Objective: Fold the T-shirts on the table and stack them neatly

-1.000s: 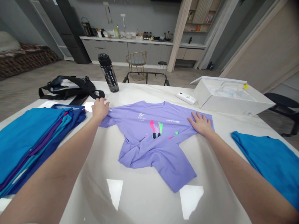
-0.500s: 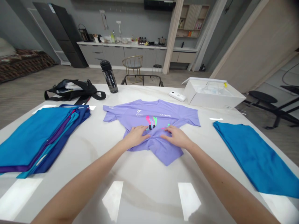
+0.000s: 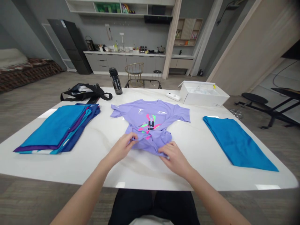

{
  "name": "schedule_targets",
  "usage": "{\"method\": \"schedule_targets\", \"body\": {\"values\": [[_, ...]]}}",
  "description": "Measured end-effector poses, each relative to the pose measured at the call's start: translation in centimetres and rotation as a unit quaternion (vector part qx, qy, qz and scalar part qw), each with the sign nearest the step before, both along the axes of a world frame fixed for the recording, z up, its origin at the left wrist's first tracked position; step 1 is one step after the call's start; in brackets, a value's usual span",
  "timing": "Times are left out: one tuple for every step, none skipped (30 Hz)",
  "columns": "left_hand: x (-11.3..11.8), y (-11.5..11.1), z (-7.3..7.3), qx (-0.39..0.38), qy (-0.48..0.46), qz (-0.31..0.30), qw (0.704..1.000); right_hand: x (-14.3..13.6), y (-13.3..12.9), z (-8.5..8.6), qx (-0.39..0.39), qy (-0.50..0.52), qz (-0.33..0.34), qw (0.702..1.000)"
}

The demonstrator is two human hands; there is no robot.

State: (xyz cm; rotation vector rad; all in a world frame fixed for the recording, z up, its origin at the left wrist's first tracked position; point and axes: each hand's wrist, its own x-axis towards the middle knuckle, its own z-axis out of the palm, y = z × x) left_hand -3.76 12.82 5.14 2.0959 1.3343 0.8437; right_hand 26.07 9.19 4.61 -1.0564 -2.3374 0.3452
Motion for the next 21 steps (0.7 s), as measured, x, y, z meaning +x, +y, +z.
{"method": "schedule_targets", "body": {"values": [[-0.9,-2.0,-0.3,0.015,0.024,-0.008,1.0,-0.1,-1.6,0.1,0.002,-0.018,0.03,0.999],[-1.8,-3.9,-0.7,0.027,0.046,-0.018,0.998,-0.2,-3.1,0.2,0.0,-0.036,0.053,0.998],[-2.7,-5.7,-1.1,0.034,0.062,-0.028,0.997,-0.2,-4.4,0.1,-0.008,-0.052,0.069,0.996],[-3.4,-7.3,-1.5,0.035,0.077,-0.032,0.996,-0.1,-5.3,0.1,-0.019,-0.061,0.073,0.995],[-4.0,-8.8,-1.9,0.031,0.091,-0.031,0.995,0.1,-6.0,-0.2,-0.033,-0.065,0.061,0.995],[-4.5,-10.0,-2.3,0.027,0.104,-0.024,0.994,0.4,-6.3,-0.5,-0.043,-0.064,0.031,0.997],[-4.8,-11.0,-2.5,0.023,0.116,-0.013,0.993,0.9,-6.3,-0.9,-0.048,-0.058,-0.017,0.997],[-4.8,-11.7,-2.8,0.023,0.128,-0.001,0.992,1.5,-6.0,-1.4,-0.048,-0.053,-0.073,0.995],[-4.7,-12.2,-3.0,0.028,0.139,0.009,0.99,2.2,-5.4,-2.0,-0.047,-0.048,-0.132,0.989],[-4.4,-12.5,-3.2,0.037,0.151,0.018,0.988,2.8,-4.7,-2.7,-0.047,-0.049,-0.179,0.982],[-4.0,-12.6,-3.4,0.046,0.164,0.024,0.985,3.5,-3.8,-3.3,-0.055,-0.056,-0.199,0.977],[-3.5,-12.6,-3.6,0.056,0.179,0.027,0.982,4.1,-2.9,-3.8,-0.064,-0.06,-0.203,0.975],[-2.9,-12.5,-3.8,0.065,0.196,0.029,0.978,4.7,-2.1,-4.3,-0.074,-0.061,-0.2,0.975],[-2.4,-12.3,-4.0,0.072,0.215,0.031,0.974,5.1,-1.2,-4.7,-0.082,-0.064,-0.196,0.975],[-1.9,-12.2,-4.2,0.078,0.235,0.033,0.968,5.4,-0.5,-4.9,-0.087,-0.07,-0.193,0.975],[-1.4,-12.1,-4.4,0.083,0.255,0.034,0.963,5.7,0.2,-5.1,-0.091,-0.078,-0.193,0.974],[-1.1,-12.0,-4.5,0.088,0.275,0.034,0.957,5.8,0.8,-5.3,-0.093,-0.088,-0.196,0.972],[-0.9,-12.0,-4.5,0.092,0.291,0.033,0.952,6.0,1.3,-5.4,-0.095,-0.1,-0.198,0.97],[-0.7,-12.0,-4.6,0.097,0.303,0.03,0.947,6.0,1.8,-5.4,-0.098,-0.111,-0.199,0.969],[-0.7,-12.0,-4.6,0.101,0.312,0.026,0.944,6.1,2.3,-5.5,-0.102,-0.12,-0.198,0.967],[-0.6,-12.1,-4.6,0.104,0.316,0.022,0.943,6.1,2.6,-5.5,-0.105,-0.127,-0.196,0.967]]}}
